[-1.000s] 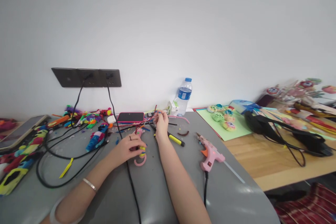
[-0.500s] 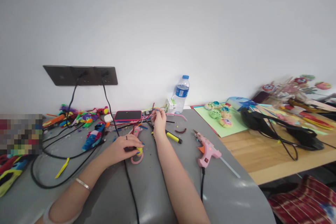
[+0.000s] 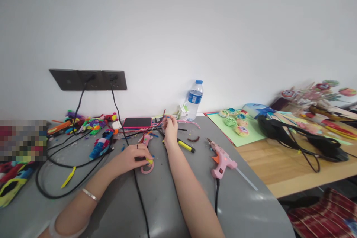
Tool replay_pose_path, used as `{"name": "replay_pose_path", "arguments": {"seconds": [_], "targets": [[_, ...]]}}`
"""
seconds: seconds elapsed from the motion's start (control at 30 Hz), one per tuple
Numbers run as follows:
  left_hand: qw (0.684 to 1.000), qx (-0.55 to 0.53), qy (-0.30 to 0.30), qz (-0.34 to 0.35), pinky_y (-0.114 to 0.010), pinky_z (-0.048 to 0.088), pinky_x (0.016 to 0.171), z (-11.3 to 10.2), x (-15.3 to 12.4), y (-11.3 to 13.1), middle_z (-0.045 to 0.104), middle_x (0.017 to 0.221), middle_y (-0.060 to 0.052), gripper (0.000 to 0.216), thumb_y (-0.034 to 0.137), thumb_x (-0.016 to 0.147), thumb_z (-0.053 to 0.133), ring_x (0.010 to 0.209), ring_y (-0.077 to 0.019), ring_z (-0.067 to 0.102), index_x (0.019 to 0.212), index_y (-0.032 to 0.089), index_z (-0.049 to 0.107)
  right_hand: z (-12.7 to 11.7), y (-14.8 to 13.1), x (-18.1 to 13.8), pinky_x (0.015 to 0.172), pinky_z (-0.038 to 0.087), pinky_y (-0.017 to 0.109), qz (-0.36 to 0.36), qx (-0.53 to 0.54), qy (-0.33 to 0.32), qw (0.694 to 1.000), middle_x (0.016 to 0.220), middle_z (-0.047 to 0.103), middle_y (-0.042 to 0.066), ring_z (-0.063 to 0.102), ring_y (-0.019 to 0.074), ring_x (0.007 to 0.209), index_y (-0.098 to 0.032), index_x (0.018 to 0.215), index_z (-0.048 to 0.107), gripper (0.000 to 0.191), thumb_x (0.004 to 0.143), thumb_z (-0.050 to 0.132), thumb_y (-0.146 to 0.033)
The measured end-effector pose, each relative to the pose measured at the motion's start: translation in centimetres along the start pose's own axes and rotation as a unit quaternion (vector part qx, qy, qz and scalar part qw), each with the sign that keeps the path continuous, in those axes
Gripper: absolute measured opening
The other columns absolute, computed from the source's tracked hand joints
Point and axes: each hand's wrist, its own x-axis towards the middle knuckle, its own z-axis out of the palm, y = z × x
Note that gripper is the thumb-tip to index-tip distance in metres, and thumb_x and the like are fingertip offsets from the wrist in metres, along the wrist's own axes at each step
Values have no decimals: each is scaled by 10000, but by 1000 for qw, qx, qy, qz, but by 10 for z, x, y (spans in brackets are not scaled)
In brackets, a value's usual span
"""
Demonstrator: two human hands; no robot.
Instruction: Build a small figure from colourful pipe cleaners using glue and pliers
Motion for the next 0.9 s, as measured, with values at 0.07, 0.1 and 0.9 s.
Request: {"name": "replay_pose_path", "arguments": {"seconds": [0.07,0.1,0.9], "targets": [[1000,-2,-4,-28,-247,477,815,0,0,3,707,936,-38,209,173,851,613,874,-145,644,1041,205,695,0,0,0,409,314,171,1,-1,-2,1000,589,554,-72,428,53,440,-201,776,542,147,656,596,-267],[999,-6,-4,-47,-244,476,815,0,-1,4,710,950,-26,288,157,842,616,876,-143,644,1118,223,663,0,0,0,411,314,172,1,-1,-3,1000,592,554,-72,431,54,441,-202,779,541,148,657,597,-266],[998,53,-21,-5,-325,411,912,-1,4,2,702,850,-8,65,236,858,628,855,-168,589,853,213,689,1,0,-1,413,328,176,11,-3,-3,1000,576,558,-71,431,57,426,-204,769,551,156,639,608,-267]]}}
